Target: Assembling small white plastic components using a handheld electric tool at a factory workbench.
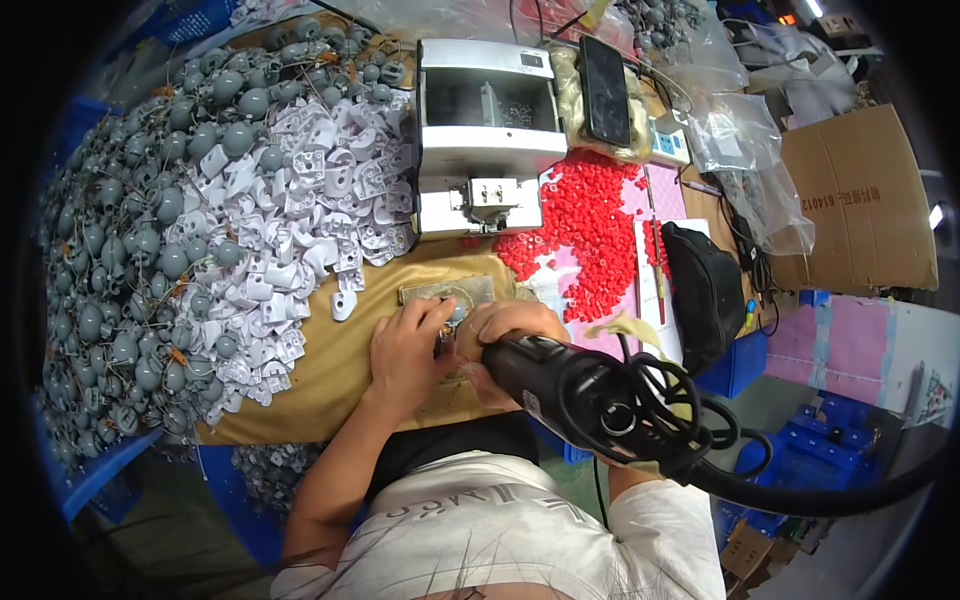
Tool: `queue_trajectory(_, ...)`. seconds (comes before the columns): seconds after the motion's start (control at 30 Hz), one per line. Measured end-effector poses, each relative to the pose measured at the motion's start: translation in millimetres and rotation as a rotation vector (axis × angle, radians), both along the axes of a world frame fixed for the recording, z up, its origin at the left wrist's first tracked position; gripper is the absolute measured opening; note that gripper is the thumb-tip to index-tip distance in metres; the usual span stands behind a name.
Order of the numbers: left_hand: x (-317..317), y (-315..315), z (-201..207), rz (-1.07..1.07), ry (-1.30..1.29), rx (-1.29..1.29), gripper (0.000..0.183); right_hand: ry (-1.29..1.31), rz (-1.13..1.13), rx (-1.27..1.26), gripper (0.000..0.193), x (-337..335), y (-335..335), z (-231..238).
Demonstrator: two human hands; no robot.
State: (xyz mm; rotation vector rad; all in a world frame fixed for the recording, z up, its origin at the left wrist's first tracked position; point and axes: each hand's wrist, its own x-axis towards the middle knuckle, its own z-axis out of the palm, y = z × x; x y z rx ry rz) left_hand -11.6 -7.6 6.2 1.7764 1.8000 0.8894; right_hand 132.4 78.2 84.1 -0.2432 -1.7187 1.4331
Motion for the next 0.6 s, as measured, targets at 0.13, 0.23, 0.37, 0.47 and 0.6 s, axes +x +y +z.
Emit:
queue_trajectory(0.13, 2, 0, 1, 0.004, 0.016, 0.052, 0.049, -0.031, -0.004, -0.004, 0.042, 2, -5, -3)
queue_trajectory(0.23, 4, -2, 3, 0.032, 0.034, 0.061, 0.044, -0.107, 0.07, -0.003, 0.042, 7, -1, -1)
queue_trajectory(0.37, 9, -3, 4, 0.111, 0.043, 0.029, 0.042, -0.313, -0.394, 0.001, 0.031, 16, 11, 4)
queue_trajectory(0.47, 15, -4, 7, 0.15, 0.086, -0.012, 0.042, -0.09, -0.673, -0.377, 0.026, 29, 49, 19)
queue_trajectory(0.6, 19, -6, 5, 0.108, 0.046, 0.044, 0.038, -0.187, -0.793, -0.524, 0.031, 80, 81, -27)
